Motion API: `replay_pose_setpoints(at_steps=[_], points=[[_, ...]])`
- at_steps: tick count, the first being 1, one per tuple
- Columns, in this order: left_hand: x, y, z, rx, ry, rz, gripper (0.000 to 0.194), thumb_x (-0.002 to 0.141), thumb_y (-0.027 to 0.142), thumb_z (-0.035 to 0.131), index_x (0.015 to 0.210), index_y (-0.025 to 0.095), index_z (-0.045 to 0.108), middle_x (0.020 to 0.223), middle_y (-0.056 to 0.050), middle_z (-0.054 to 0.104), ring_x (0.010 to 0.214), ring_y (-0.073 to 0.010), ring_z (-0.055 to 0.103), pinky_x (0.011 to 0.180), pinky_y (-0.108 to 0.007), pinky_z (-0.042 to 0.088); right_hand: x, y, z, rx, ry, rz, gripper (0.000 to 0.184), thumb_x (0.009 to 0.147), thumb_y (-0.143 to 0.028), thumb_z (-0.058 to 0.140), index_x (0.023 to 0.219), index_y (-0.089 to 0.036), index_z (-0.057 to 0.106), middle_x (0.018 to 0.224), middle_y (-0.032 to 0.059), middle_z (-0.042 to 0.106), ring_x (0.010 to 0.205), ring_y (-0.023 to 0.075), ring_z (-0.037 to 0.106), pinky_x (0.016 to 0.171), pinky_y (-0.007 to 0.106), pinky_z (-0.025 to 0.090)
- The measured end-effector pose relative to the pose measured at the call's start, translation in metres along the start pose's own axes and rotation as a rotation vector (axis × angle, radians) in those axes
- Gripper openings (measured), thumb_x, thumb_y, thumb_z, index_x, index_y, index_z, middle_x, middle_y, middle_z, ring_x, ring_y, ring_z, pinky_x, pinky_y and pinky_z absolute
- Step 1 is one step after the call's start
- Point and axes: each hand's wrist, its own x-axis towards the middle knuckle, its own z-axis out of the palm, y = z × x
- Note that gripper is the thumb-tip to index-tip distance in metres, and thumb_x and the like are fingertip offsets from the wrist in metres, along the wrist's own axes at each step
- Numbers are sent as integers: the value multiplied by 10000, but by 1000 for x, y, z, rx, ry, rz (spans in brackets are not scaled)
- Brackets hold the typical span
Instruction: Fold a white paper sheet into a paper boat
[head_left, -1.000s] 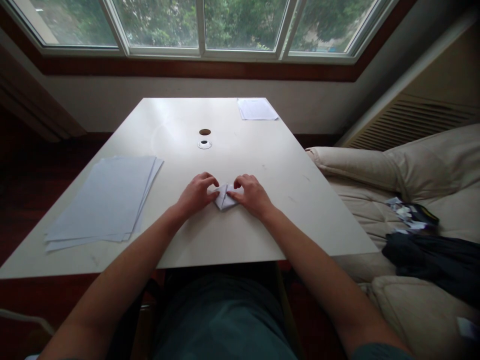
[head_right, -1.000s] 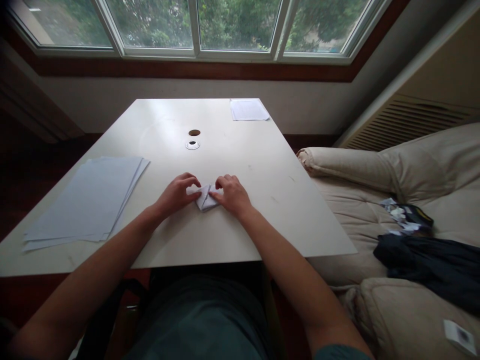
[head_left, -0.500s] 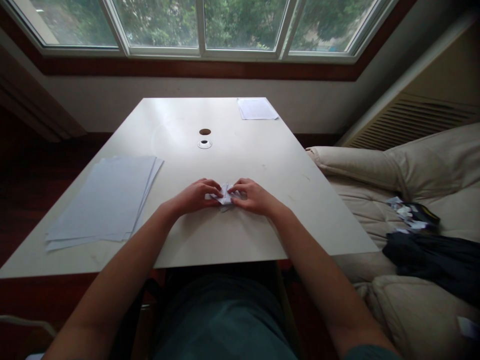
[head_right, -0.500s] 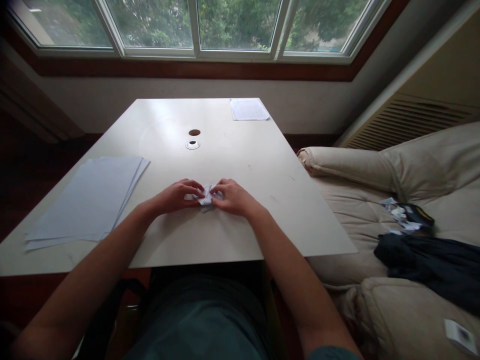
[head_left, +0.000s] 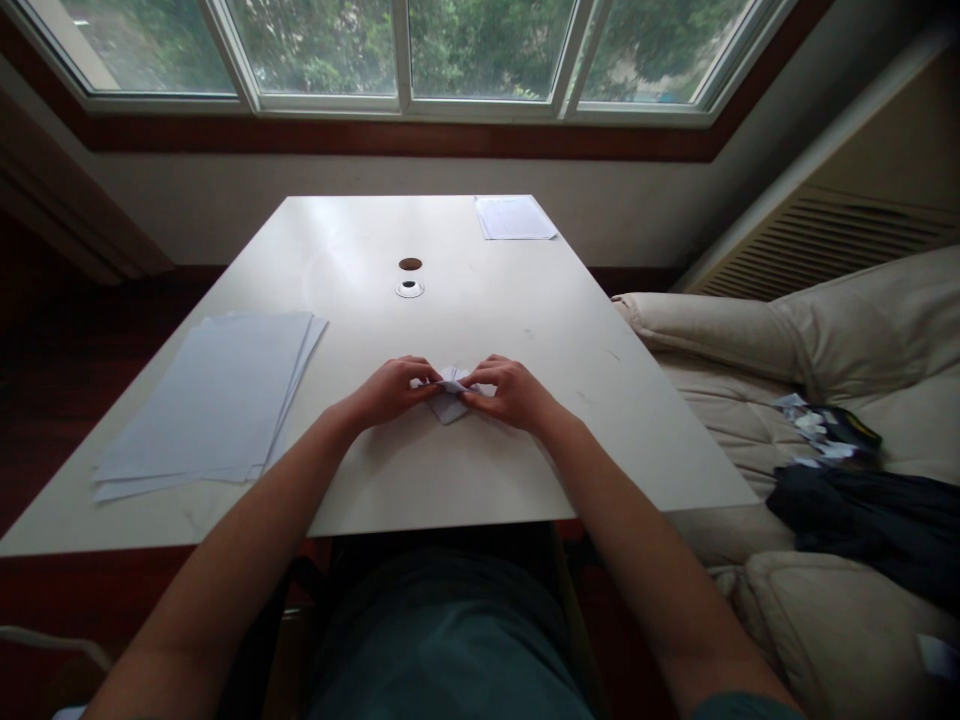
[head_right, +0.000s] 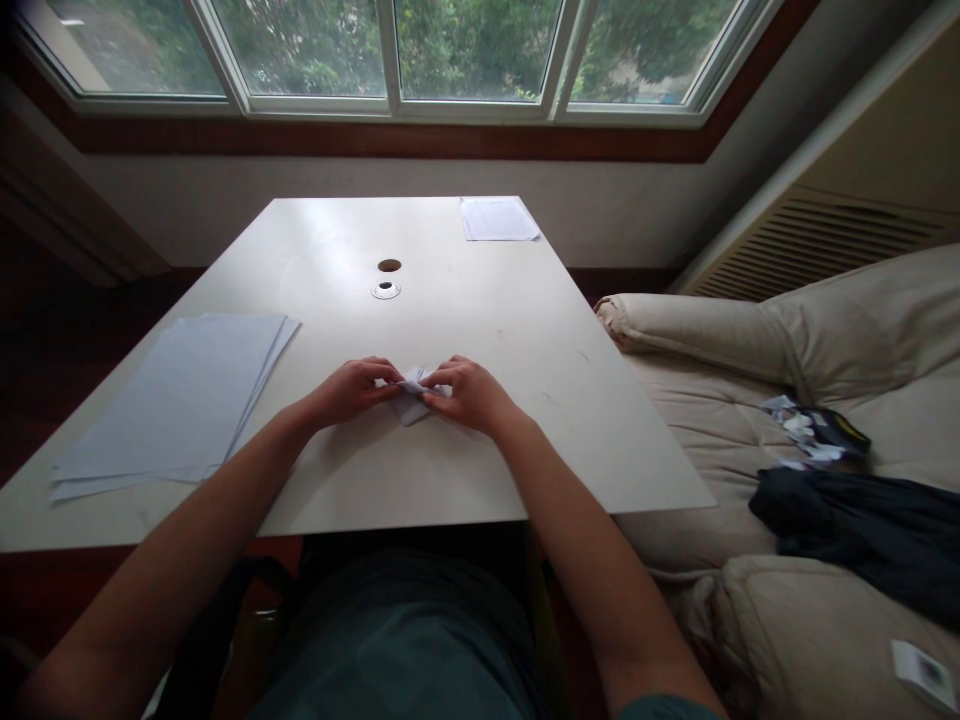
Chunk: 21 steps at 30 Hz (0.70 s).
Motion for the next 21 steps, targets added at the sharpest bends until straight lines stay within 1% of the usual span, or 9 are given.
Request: replay_pose_setpoints(at_steps=[2, 4, 7, 9, 13, 15, 17, 21], points=[[0, -1, 1, 7, 7, -8, 179, 874, 326, 627, 924, 208, 751, 872, -49, 687, 774, -160, 618, 699, -251, 467, 0, 0, 0, -2, 24, -17, 130, 832, -271, 682, 929, -261, 769, 840, 41, 727, 884, 210, 627, 834, 344, 486], [-1, -2, 1, 17, 5, 14, 145, 845, 274, 648, 924, 203, 747, 882, -44, 688, 788, -158, 623, 702, -248, 471, 0, 0, 0, -2, 22, -47, 102, 826, -248, 689, 894, -251, 765, 829, 41, 729, 882, 205, 632, 819, 332, 490], [-1, -4, 0, 44, -15, 59, 134, 812, 200, 658, 904, 200, 755, 899, -45, 690, 800, -155, 628, 730, -255, 478, 0, 0, 1, 6, -23, -85, 97, 818, -221, 692, 885, -242, 759, 826, 35, 728, 836, 185, 639, 789, 308, 492], [-1, -5, 0, 64, -25, 84, 155, 798, 176, 663, 910, 207, 766, 906, -46, 691, 805, -155, 631, 755, -263, 482, 0, 1, 2, 17, -52, -78, 126, 807, -219, 697, 917, -244, 754, 850, 31, 729, 806, 173, 646, 771, 297, 496], [-2, -5, -1, 92, -50, 117, 178, 778, 169, 681, 917, 217, 781, 908, -52, 695, 827, -166, 637, 776, -273, 486, -1, -3, 1, 103, -68, -3, 226, 772, -246, 721, 998, -242, 728, 904, 25, 734, 800, 161, 664, 766, 282, 511], [-2, -5, -2, 84, -54, 125, 167, 781, 176, 680, 908, 215, 782, 914, -55, 700, 832, -167, 640, 777, -273, 487, -2, -6, -2, 184, -97, 39, 287, 784, -278, 713, 1068, -238, 701, 939, 28, 738, 827, 160, 674, 754, 273, 520], [-2, -4, -2, 58, -33, 110, 149, 803, 198, 664, 901, 207, 776, 920, -54, 707, 818, -161, 643, 764, -267, 487, -1, -10, -6, 233, -91, 84, 303, 825, -300, 672, 1122, -236, 675, 976, 32, 740, 883, 166, 679, 743, 271, 519], [0, -1, -3, 25, 60, 1, 158, 847, 265, 621, 885, 187, 753, 884, -40, 720, 737, -140, 624, 688, -243, 474, 2, -12, -8, 228, 44, 168, 245, 864, -337, 628, 1073, -222, 688, 1036, 44, 735, 948, 185, 676, 776, 304, 524]])
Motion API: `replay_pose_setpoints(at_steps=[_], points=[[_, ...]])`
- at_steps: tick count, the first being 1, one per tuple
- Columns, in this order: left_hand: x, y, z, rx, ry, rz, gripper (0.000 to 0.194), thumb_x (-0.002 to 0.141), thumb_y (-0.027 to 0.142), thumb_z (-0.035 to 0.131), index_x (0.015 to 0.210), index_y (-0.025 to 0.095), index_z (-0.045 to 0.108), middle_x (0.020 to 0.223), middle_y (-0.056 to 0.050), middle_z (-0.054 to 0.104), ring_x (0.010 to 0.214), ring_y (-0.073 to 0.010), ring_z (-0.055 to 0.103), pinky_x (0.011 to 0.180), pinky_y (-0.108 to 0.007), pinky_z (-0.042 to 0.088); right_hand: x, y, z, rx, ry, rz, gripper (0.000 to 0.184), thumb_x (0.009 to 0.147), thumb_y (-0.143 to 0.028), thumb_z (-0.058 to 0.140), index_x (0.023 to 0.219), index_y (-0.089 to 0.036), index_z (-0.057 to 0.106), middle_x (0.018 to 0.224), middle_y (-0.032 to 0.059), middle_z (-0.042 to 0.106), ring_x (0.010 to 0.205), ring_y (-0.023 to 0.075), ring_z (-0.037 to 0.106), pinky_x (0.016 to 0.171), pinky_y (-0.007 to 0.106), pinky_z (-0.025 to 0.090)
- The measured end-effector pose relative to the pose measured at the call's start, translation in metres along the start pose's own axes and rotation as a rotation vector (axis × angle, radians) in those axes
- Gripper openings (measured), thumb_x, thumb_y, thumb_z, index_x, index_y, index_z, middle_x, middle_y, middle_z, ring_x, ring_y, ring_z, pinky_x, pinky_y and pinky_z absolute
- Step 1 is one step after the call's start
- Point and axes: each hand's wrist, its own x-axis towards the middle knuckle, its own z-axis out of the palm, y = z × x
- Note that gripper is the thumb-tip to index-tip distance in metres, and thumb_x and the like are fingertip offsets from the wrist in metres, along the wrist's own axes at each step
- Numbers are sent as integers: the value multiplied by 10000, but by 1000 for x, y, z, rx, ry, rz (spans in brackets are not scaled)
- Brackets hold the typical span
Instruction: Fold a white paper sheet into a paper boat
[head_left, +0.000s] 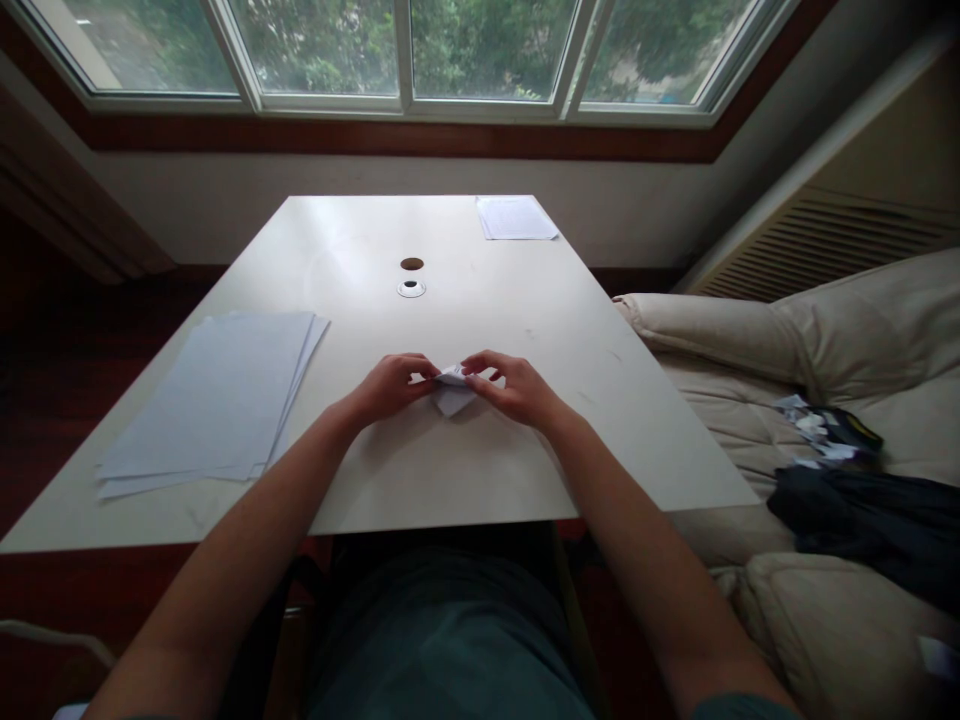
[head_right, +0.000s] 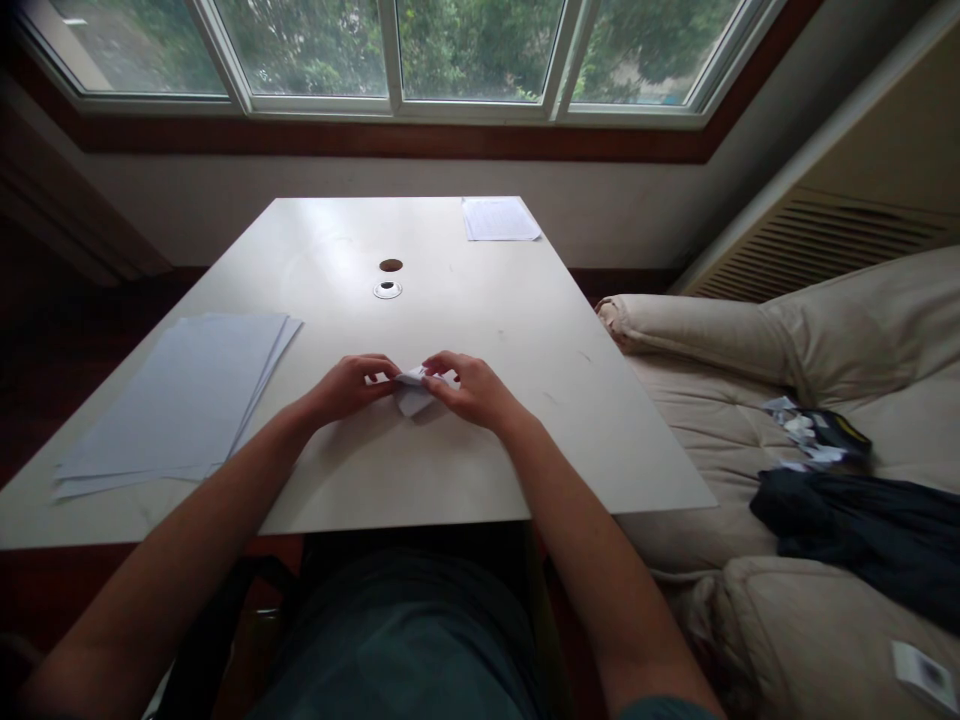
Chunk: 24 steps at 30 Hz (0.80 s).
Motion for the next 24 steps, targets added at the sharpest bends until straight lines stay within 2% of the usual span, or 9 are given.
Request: replay_pose_setpoints(at_steps=[4, 10, 18, 24], points=[[2, 1, 0, -19, 71, -118, 211, 857, 338, 611, 914, 184, 745, 829, -18, 731, 656, -128, 589, 655, -242, 462, 2, 4, 4, 56, 81, 43, 227, 838, -358, 662, 1006, -209, 700, 978, 39, 740, 889, 182, 687, 769, 312, 553], [3, 4, 3, -136, 110, -171, 296, 877, 419, 586, 948, 165, 720, 895, -49, 744, 743, -159, 640, 683, -255, 480, 3, 4, 8, 72, 170, 73, 169, 848, -333, 637, 927, -206, 715, 893, 31, 743, 796, 171, 689, 731, 302, 573], [1, 8, 2, -101, 100, -173, 381, 896, 495, 552, 837, 151, 706, 756, -23, 693, 639, -128, 566, 613, -238, 425, 3, 6, 6, 131, 137, 100, 176, 822, -299, 640, 944, -203, 721, 919, 35, 742, 777, 170, 691, 715, 294, 585], [0, 12, 1, -70, 93, -152, 384, 898, 501, 547, 847, 158, 713, 764, -21, 696, 620, -122, 552, 612, -238, 416, 2, 4, 7, 162, 106, 121, 200, 768, -232, 642, 950, -190, 713, 940, 37, 737, 821, 180, 694, 714, 285, 581]])
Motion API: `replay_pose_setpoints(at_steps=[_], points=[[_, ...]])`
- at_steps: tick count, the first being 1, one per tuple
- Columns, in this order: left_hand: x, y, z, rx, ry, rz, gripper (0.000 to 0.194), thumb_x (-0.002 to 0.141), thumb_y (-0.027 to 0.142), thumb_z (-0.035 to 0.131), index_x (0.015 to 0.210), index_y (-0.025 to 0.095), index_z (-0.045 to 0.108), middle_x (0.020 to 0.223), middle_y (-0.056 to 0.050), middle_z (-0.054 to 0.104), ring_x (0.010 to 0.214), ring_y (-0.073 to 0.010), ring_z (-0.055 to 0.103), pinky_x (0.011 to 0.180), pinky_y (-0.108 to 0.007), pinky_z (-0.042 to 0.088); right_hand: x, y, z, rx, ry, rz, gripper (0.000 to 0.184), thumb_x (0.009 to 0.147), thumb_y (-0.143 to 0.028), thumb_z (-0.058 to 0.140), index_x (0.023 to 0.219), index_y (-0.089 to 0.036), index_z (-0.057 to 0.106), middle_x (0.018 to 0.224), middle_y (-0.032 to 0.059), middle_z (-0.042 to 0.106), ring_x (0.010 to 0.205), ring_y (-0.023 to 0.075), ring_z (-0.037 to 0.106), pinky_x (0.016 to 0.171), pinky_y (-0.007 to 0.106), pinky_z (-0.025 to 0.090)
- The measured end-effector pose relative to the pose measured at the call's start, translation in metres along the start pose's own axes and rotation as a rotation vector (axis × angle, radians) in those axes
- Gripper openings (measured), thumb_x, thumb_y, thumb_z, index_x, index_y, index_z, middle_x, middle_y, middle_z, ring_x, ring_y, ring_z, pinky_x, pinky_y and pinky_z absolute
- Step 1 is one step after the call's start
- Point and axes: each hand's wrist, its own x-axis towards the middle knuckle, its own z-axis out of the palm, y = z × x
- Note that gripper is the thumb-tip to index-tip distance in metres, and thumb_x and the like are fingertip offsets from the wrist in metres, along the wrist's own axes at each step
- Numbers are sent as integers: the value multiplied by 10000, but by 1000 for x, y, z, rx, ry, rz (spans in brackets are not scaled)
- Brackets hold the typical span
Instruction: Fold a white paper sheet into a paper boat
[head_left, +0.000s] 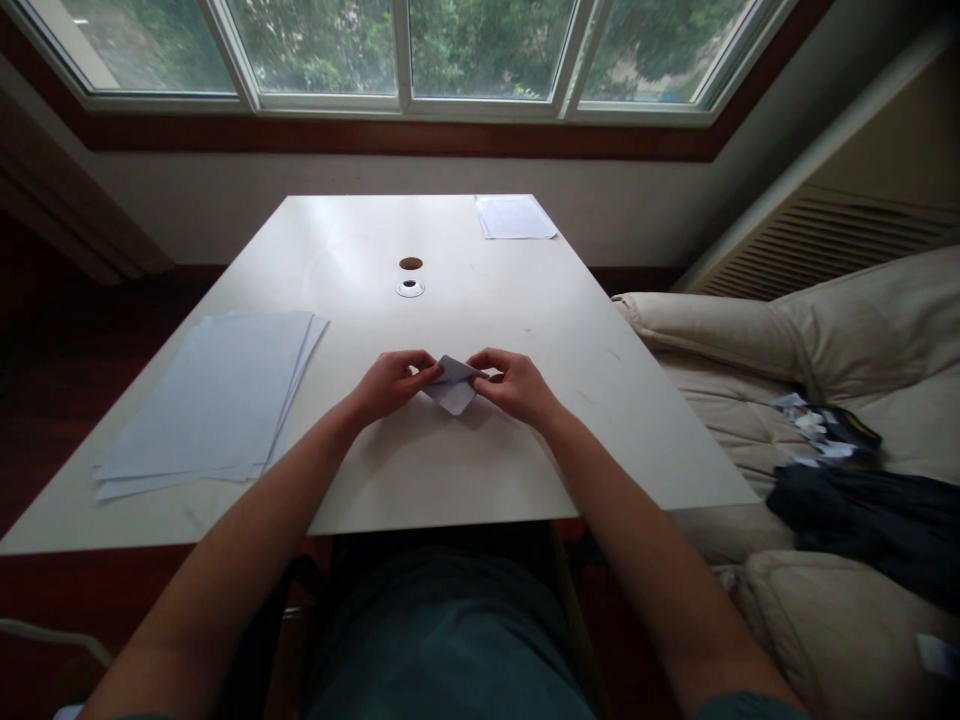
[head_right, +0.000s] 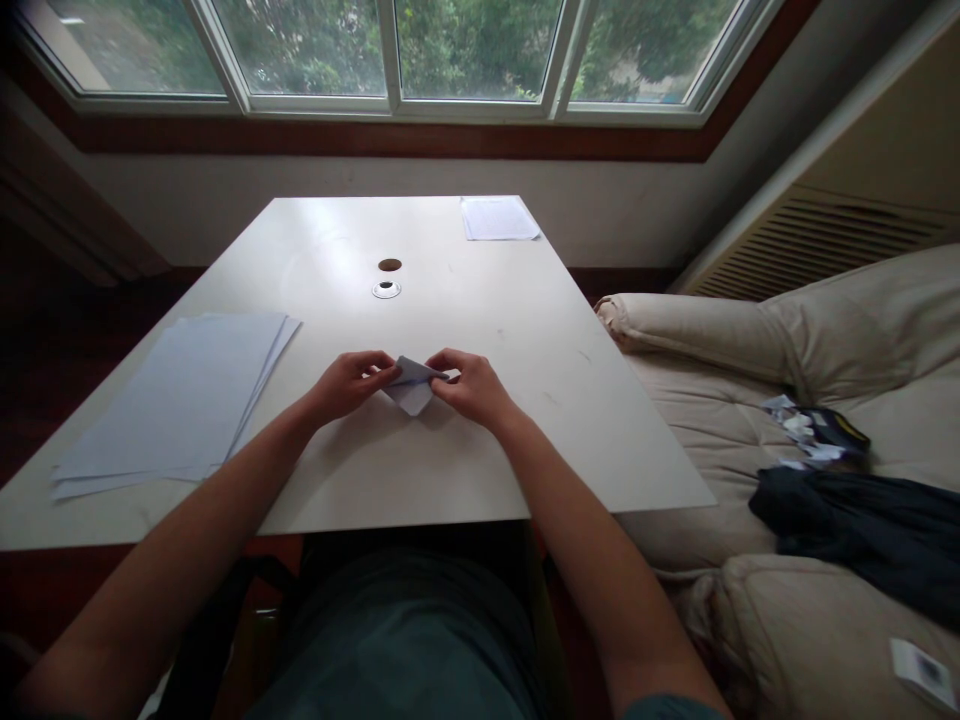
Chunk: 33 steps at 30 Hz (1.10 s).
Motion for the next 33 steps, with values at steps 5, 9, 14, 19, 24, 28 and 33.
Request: replay_pose_setpoints(at_steps=[5, 9, 14, 19, 24, 28, 33], points=[[0, 2, 1, 18, -10, 7, 370, 899, 489, 545, 855, 161, 713, 770, -19, 700, 620, -123, 552, 616, -238, 417, -1, 1, 3, 20, 5, 6, 213, 749, -204, 629, 945, -186, 710, 923, 28, 734, 816, 177, 693, 714, 279, 571], [0, 2, 1, 34, -35, 9, 367, 901, 491, 544, 862, 171, 721, 772, -15, 695, 626, -125, 545, 613, -239, 416, 0, 4, 3, -11, -37, -19, 205, 754, -188, 621, 935, -200, 715, 901, 13, 736, 839, 179, 690, 787, 304, 558], [1, 0, -1, 21, -137, 78, 353, 899, 467, 553, 833, 168, 727, 866, -56, 689, 730, -151, 590, 662, -249, 450, 0, 9, 3, -237, -60, -132, 200, 732, -168, 674, 898, -248, 753, 980, 34, 724, 932, 199, 661, 912, 351, 504], [0, -4, -3, 87, -212, 155, 291, 886, 434, 598, 847, 197, 762, 903, -72, 692, 832, -181, 622, 771, -283, 474, 0, 11, 2, -357, -199, -255, 89, 791, -280, 699, 837, -249, 769, 922, 54, 712, 958, 221, 607, 894, 364, 482], [0, -6, -3, 145, -197, 179, 245, 887, 392, 594, 868, 204, 751, 873, -58, 699, 845, -186, 622, 810, -299, 466, 1, 9, 1, -371, -202, -247, 124, 840, -302, 661, 838, -244, 770, 864, 44, 715, 854, 194, 616, 822, 330, 472], [1, -7, 0, 109, -173, 113, 246, 890, 390, 571, 910, 193, 718, 841, -33, 695, 778, -161, 614, 735, -270, 462, 0, 9, 3, -324, -127, -181, 172, 840, -322, 661, 961, -241, 753, 841, 26, 730, 775, 169, 638, 748, 294, 476], [2, -8, 2, 87, -135, 55, 260, 883, 404, 573, 869, 186, 713, 787, -17, 686, 714, -146, 597, 682, -256, 452, -1, 8, 5, -347, -63, -90, 196, 829, -377, 670, 962, -246, 731, 816, 11, 730, 703, 156, 634, 685, 279, 466]])
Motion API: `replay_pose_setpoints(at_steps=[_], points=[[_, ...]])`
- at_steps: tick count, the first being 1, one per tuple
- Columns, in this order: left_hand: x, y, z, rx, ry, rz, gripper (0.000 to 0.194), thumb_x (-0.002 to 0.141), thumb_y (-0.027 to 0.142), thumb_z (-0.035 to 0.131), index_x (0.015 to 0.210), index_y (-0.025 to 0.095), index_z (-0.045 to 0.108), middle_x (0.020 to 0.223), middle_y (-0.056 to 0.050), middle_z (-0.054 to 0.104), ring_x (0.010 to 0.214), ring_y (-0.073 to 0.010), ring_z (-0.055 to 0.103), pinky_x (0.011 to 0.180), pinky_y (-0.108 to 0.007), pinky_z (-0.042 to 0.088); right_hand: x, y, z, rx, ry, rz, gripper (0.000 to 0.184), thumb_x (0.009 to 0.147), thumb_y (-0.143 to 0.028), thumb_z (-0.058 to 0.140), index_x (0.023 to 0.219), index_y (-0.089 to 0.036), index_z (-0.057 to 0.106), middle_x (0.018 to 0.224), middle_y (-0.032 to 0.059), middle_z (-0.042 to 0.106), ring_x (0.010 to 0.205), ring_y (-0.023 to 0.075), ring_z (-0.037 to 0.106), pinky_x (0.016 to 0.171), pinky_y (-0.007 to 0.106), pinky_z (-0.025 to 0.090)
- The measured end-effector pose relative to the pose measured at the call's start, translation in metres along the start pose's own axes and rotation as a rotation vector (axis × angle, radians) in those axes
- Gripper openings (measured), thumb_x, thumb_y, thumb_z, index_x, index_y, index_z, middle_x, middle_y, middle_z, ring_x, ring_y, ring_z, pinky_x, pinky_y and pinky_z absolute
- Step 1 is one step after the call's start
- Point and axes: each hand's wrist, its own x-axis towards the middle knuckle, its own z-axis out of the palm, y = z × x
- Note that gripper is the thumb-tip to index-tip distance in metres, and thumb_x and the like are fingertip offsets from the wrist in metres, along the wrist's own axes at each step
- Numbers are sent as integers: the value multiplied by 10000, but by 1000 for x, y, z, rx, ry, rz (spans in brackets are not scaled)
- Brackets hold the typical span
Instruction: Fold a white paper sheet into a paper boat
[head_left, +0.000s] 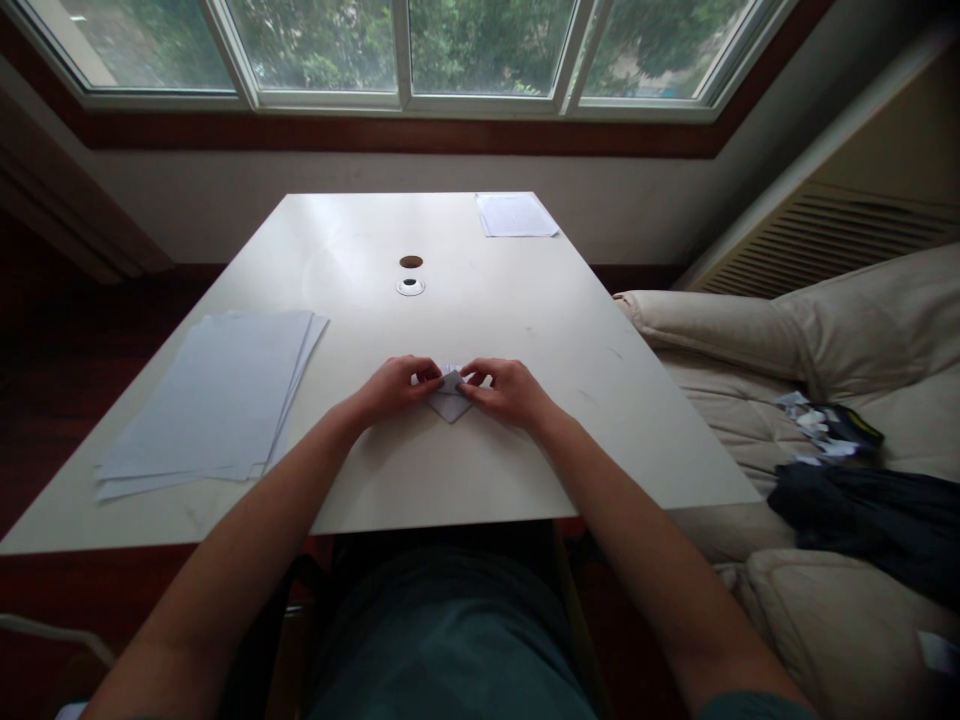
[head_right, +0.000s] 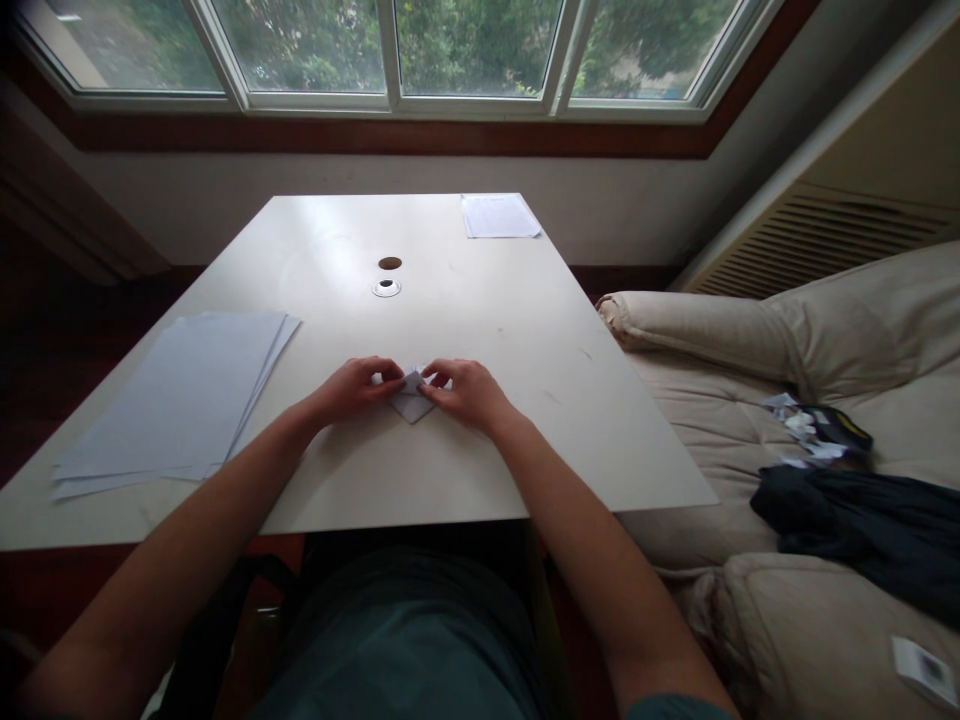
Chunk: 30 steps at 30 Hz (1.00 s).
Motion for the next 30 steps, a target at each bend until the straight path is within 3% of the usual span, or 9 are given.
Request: replay_pose_setpoints(at_steps=[3, 8, 12, 18, 30], points=[[-2, 3, -5, -5, -46, 45, 235, 862, 387, 611, 868, 198, 751, 847, -39, 696, 766, -162, 618, 716, -265, 468, 0, 0, -4, -30, 0, -5, 262, 824, -434, 669, 979, -228, 710, 923, 39, 723, 814, 188, 648, 743, 302, 481], [-2, 3, -9, -53, -69, 83, 233, 873, 362, 603, 905, 209, 777, 1028, -74, 674, 885, -183, 639, 819, -292, 490, 1, 4, -8, -119, -5, 67, 419, 894, -459, 567, 1207, -188, 632, 1170, 114, 663, 1086, 266, 581, 943, 392, 449], [1, -10, 1, 81, 100, -5, 256, 850, 375, 625, 990, 180, 712, 983, -70, 647, 846, -192, 610, 790, -320, 492, 3, 7, 0, -215, 16, 112, 352, 928, -402, 517, 1131, -163, 677, 1111, 130, 670, 1075, 269, 558, 974, 401, 423], [2, -20, 15, 336, 137, -89, 422, 833, 480, 637, 1113, 169, 689, 1078, -120, 622, 1028, -288, 558, 938, -418, 454, 3, 8, 8, -258, -12, 117, 347, 878, -391, 599, 1143, -182, 681, 1102, 126, 658, 1056, 265, 549, 947, 394, 421], [3, -12, 20, 209, 147, -46, 343, 856, 375, 609, 1119, 196, 737, 1027, -94, 709, 934, -244, 623, 871, -345, 476, 2, 6, 7, -194, -14, 126, 334, 825, -382, 662, 1128, -245, 691, 1102, 94, 673, 1082, 286, 553, 934, 429, 414]])
